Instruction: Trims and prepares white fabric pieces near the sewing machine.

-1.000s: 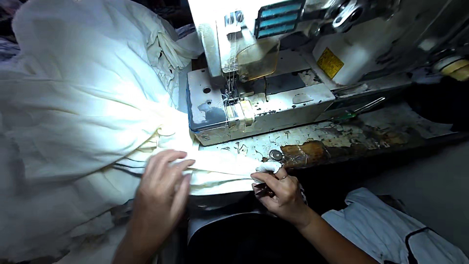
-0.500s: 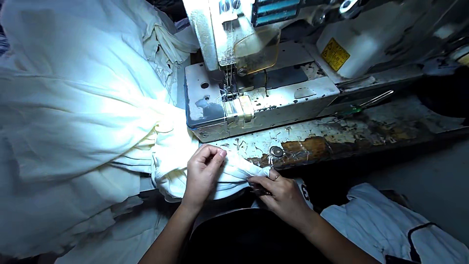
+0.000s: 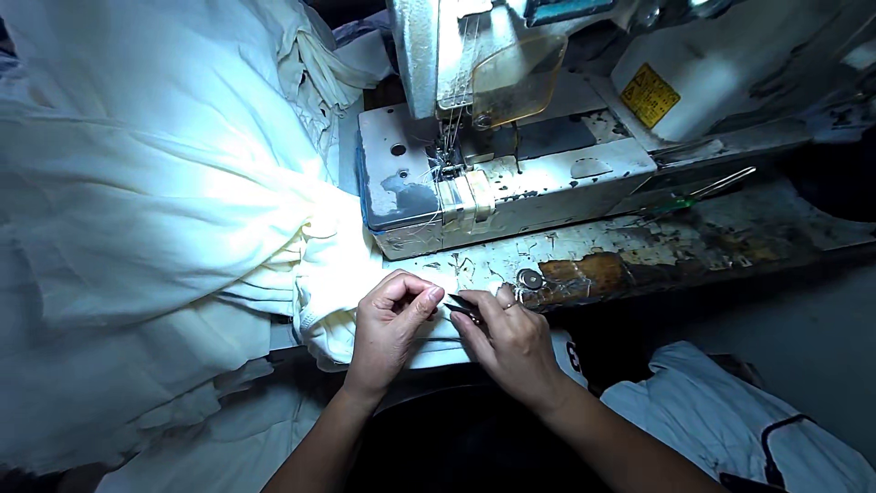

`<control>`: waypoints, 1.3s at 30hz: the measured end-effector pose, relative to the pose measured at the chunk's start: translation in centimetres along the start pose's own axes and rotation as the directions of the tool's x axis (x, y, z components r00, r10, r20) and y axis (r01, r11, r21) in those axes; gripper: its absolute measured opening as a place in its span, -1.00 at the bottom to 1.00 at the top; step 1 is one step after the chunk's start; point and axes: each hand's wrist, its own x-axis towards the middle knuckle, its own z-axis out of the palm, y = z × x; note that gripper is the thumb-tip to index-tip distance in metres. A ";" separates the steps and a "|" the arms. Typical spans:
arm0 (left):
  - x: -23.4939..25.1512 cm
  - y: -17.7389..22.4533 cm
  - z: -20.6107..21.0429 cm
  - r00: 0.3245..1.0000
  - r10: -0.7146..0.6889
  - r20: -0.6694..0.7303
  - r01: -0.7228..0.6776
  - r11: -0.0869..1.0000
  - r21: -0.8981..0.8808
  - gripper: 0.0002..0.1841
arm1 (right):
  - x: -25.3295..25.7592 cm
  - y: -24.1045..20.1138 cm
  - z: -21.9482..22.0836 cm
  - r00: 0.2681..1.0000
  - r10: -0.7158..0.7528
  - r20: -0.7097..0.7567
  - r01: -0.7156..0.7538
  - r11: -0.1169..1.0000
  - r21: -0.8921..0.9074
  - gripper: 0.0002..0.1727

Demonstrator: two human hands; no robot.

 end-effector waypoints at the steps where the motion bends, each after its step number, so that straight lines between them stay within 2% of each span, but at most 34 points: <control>1: -0.1 0.2 -0.1 1.000 0.006 0.008 -0.006 1.000 0.005 -0.92 | 0.1 0.0 0.2 1.000 0.002 0.004 -0.002 1.000 0.014 -0.62; 5: -0.8 0.8 -0.4 0.998 0.023 0.052 -0.026 0.998 0.049 -0.91 | 0.1 0.7 0.5 1.000 -0.031 0.006 0.030 0.998 0.046 -0.63; 7: -1.5 1.7 -1.8 0.976 0.067 0.210 -0.107 0.976 0.191 -0.85 | -0.2 0.9 0.3 1.000 -0.027 -0.002 0.027 0.998 0.048 -0.63; 8: -2.0 2.6 -3.1 0.928 0.066 0.366 -0.198 0.921 0.336 -0.77 | -0.3 1.0 0.0 1.000 -0.019 -0.004 0.019 0.998 0.056 -0.64; 9: -2.6 4.0 -4.5 0.839 0.014 0.544 -0.338 0.797 0.501 -0.70 | -0.5 1.0 -0.5 1.000 -0.012 -0.002 0.012 0.998 0.069 -0.65; 10: -3.4 5.4 -5.5 0.736 -0.070 0.673 -0.486 0.639 0.597 -0.72 | -0.8 1.1 -1.1 1.000 -0.003 0.003 0.003 0.996 0.087 -0.66; 11: -4.0 6.5 -6.0 0.672 -0.156 0.724 -0.565 0.524 0.637 -0.73 | -1.2 1.1 -1.6 1.000 -0.003 0.008 0.002 0.994 0.112 -0.66; 12: -4.3 7.1 -6.0 0.672 -0.189 0.716 -0.585 0.458 0.670 -0.69 | -1.7 1.3 -2.1 1.000 -0.014 0.014 0.012 0.990 0.138 -0.66; 13: -4.1 7.1 -5.5 0.721 -0.150 0.676 -0.577 0.410 0.706 -0.64 | -2.1 1.4 -2.3 0.999 -0.038 0.019 0.034 0.987 0.160 -0.67; 15: -2.4 5.5 -3.6 0.846 0.002 0.533 -0.487 0.410 0.772 -0.61 | -2.7 1.5 -2.2 0.996 -0.088 0.034 0.081 0.983 0.166 -0.68; 17: -0.1 2.4 -1.3 0.927 0.093 0.363 -0.366 0.432 0.824 -0.64 | -2.9 1.5 -1.8 0.991 -0.109 0.074 0.100 0.988 0.116 -0.67; 19: 1.2 -0.3 0.4 0.962 0.061 0.267 -0.271 0.370 0.889 -0.62 | -3.0 1.6 -1.5 0.987 -0.107 0.117 0.099 0.992 0.077 -0.64; 21: 1.6 -1.5 1.5 0.964 0.043 0.263 -0.262 0.336 0.905 -0.67 | -3.0 1.7 -1.5 0.984 -0.097 0.152 0.086 0.993 0.076 -0.59; 22: 1.4 -1.8 1.6 0.962 0.054 0.266 -0.266 0.385 0.884 -0.71 | -3.0 1.8 -1.5 0.981 -0.091 0.170 0.077 0.993 0.089 -0.58; 23: 1.3 -1.9 1.5 0.968 0.054 0.244 -0.238 0.493 0.837 -0.73 | -3.1 1.9 -1.6 0.979 -0.088 0.184 0.068 0.991 0.112 -0.58; 25: 1.3 -1.5 0.8 0.991 -0.027 0.128 -0.053 0.808 0.587 -0.78 | -2.9 2.2 -1.7 0.978 -0.078 0.194 0.040 0.981 0.191 -0.58; 26: 1.3 -0.9 0.6 0.992 -0.102 0.075 0.061 0.906 0.420 -0.84 | -2.8 2.2 -1.8 0.979 -0.062 0.193 0.015 0.972 0.234 -0.59; 28: 1.1 -0.1 0.4 0.982 -0.190 0.026 0.179 0.958 0.225 -0.89 | -2.5 2.2 -2.2 0.984 -0.022 0.179 -0.033 0.954 0.299 -0.60; 31: 0.6 0.0 0.3 0.984 -0.180 0.018 0.171 0.961 0.218 -0.89 | -1.4 2.0 -2.6 0.991 0.020 0.130 -0.052 0.969 0.242 -0.61; 33: 0.3 -0.2 0.3 0.997 -0.059 0.045 0.035 0.908 0.417 -0.84 | -0.8 1.9 -2.7 0.991 0.026 0.134 -0.049 0.984 0.173 -0.61; 34: 0.3 -0.4 0.3 0.996 0.037 0.083 -0.077 0.828 0.556 -0.80 | -0.7 1.8 -2.7 0.988 0.015 0.151 -0.038 0.988 0.151 -0.61; 36: 0.5 -0.9 0.3 0.968 0.141 0.206 -0.249 0.583 0.773 -0.78 | -1.0 1.7 -2.7 0.981 -0.020 0.193 -0.005 0.992 0.129 -0.62; 37: 0.6 -1.2 0.4 0.955 0.137 0.262 -0.295 0.495 0.817 -0.80 | -1.2 1.6 -2.5 0.978 -0.027 0.209 0.002 0.993 0.120 -0.62; 39: 0.9 -2.0 0.6 0.941 0.150 0.302 -0.337 0.407 0.849 -0.85 | -1.4 1.6 -2.2 0.976 -0.022 0.218 0.000 0.995 0.102 -0.62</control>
